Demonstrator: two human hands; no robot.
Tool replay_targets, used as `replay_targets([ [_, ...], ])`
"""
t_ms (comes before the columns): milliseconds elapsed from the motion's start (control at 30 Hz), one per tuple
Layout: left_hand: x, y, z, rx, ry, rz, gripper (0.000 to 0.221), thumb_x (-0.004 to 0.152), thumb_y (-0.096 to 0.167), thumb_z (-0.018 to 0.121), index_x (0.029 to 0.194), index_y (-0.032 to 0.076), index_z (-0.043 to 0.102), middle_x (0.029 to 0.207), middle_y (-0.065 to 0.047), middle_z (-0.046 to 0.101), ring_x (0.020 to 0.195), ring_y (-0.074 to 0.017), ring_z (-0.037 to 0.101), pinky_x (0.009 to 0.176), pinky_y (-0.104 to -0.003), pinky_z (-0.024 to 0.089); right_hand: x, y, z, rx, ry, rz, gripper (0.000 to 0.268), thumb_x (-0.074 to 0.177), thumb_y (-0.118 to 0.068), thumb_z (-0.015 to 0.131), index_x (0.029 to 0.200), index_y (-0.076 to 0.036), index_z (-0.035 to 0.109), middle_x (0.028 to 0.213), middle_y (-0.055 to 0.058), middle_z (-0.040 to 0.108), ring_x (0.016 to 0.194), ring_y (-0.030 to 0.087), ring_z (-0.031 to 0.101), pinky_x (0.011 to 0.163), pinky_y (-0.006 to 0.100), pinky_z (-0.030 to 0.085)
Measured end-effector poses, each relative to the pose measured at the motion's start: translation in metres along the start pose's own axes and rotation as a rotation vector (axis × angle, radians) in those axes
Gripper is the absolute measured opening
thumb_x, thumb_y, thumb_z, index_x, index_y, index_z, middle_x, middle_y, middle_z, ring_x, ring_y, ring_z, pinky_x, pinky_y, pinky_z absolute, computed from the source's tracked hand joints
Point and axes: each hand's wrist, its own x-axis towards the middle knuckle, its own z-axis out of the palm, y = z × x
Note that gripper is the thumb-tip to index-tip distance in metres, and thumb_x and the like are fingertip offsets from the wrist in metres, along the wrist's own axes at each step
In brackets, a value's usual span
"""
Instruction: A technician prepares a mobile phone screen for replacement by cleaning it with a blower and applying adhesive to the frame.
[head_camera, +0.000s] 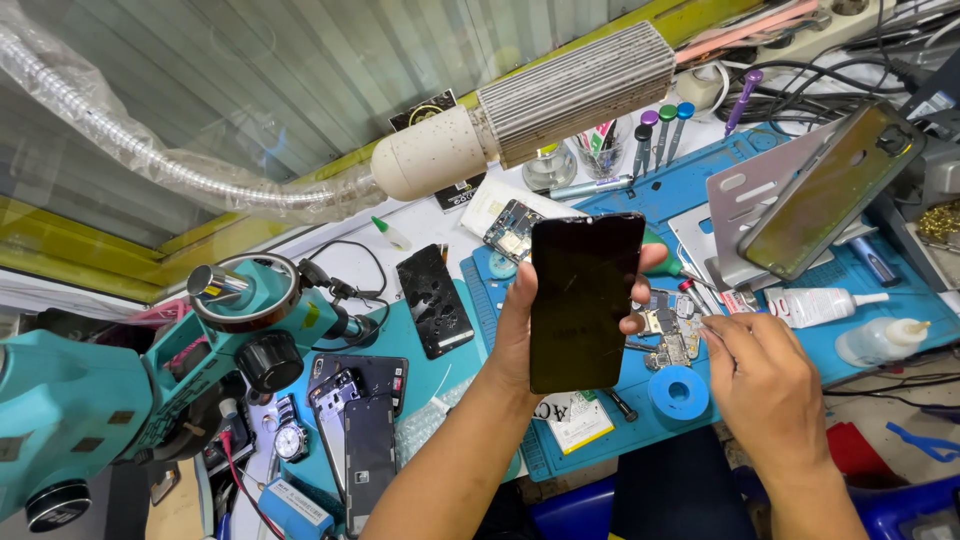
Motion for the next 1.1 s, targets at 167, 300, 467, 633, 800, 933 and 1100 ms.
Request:
replay_targets([
  [167, -0.002, 0.0, -0.012, 0.069, -0.082, -0.027, 0.102, 0.089, 0.057, 0.068, 0.162, -0.006, 0.034, 0.162, -0.027, 0.041, 0.12, -0.0258, 0.058, 0.093, -0.038, 0.05, 0.0, 0.002, -0.001, 0.002, 0.011, -0.012, 0.018, 0.097, -0.003, 0.076, 0.114, 0.003, 0.077, 0.108, 0.016, 0.07, 0.102, 0.032, 0.068, 0.084, 0.044, 0.06],
  [300, -0.003, -0.001, -0.01, 0.071, -0.103, -0.031, 0.102, 0.09, 0.058, 0.068, 0.161, -0.008, 0.035, 0.159, -0.027, 0.043, 0.119, -0.0259, 0.057, 0.092, -0.037, 0.05, -0.001, 0.004, -0.002, -0.014, 0.015, -0.018, 0.018, 0.097, -0.002, 0.076, 0.114, 0.002, 0.077, 0.107, 0.015, 0.069, 0.1, 0.032, 0.067, 0.084, 0.044, 0.06],
  [467, -0.005, -0.001, -0.008, 0.061, -0.1, -0.025, 0.101, 0.091, 0.059, 0.066, 0.161, -0.007, 0.034, 0.161, -0.027, 0.042, 0.119, -0.0266, 0.057, 0.091, -0.038, 0.049, 0.001, 0.003, -0.001, -0.059, -0.009, -0.008, 0.02, 0.096, -0.009, 0.076, 0.114, 0.0, 0.078, 0.108, 0.015, 0.07, 0.101, 0.033, 0.067, 0.081, 0.045, 0.059],
  [633, -0.02, -0.003, 0.017, 0.004, 0.077, 0.188, 0.082, 0.095, 0.036, 0.073, 0.159, 0.002, 0.034, 0.119, -0.008, 0.054, 0.097, -0.0185, 0.054, 0.077, -0.028, 0.048, 0.015, -0.012, -0.013, -0.103, 0.134, -0.165, 0.023, 0.103, -0.003, 0.075, 0.082, 0.003, 0.067, 0.086, 0.015, 0.068, 0.086, 0.036, 0.061, 0.087, 0.046, 0.054],
  [800, -0.051, -0.016, 0.007, 0.373, 0.633, 0.219, 0.062, 0.089, 0.035, 0.078, 0.134, 0.003, 0.05, 0.096, -0.005, 0.056, 0.08, -0.0207, 0.068, 0.065, -0.028, 0.061, 0.068, -0.042, 0.013, 0.138, 0.018, -0.232, 0.04, 0.101, 0.008, 0.05, 0.141, 0.012, 0.05, 0.108, 0.028, 0.065, 0.107, 0.046, 0.067, 0.094, 0.051, 0.056],
  [933, -0.074, -0.019, 0.024, 0.29, 0.78, 0.214, 0.051, 0.098, 0.049, 0.066, 0.112, 0.001, 0.063, 0.091, -0.02, 0.071, 0.085, -0.0335, 0.076, 0.07, -0.044, 0.065, 0.103, -0.028, 0.081, -0.274, -0.212, -0.162, 0.053, 0.095, -0.03, 0.071, 0.137, 0.002, 0.065, 0.127, 0.033, 0.064, 0.129, 0.053, 0.058, 0.103, 0.059, 0.05],
  [1100, -0.101, -0.026, 0.021, 0.591, 0.84, 0.309, 0.033, 0.097, 0.012, 0.071, 0.124, 0.002, 0.056, 0.096, -0.016, 0.068, 0.082, -0.0282, 0.074, 0.07, -0.038, 0.064, 0.117, -0.032, 0.08, -0.167, -0.144, -0.296, 0.041, 0.096, -0.014, 0.072, 0.133, 0.0, 0.064, 0.104, 0.023, 0.065, 0.098, 0.043, 0.07, 0.08, 0.049, 0.06],
])
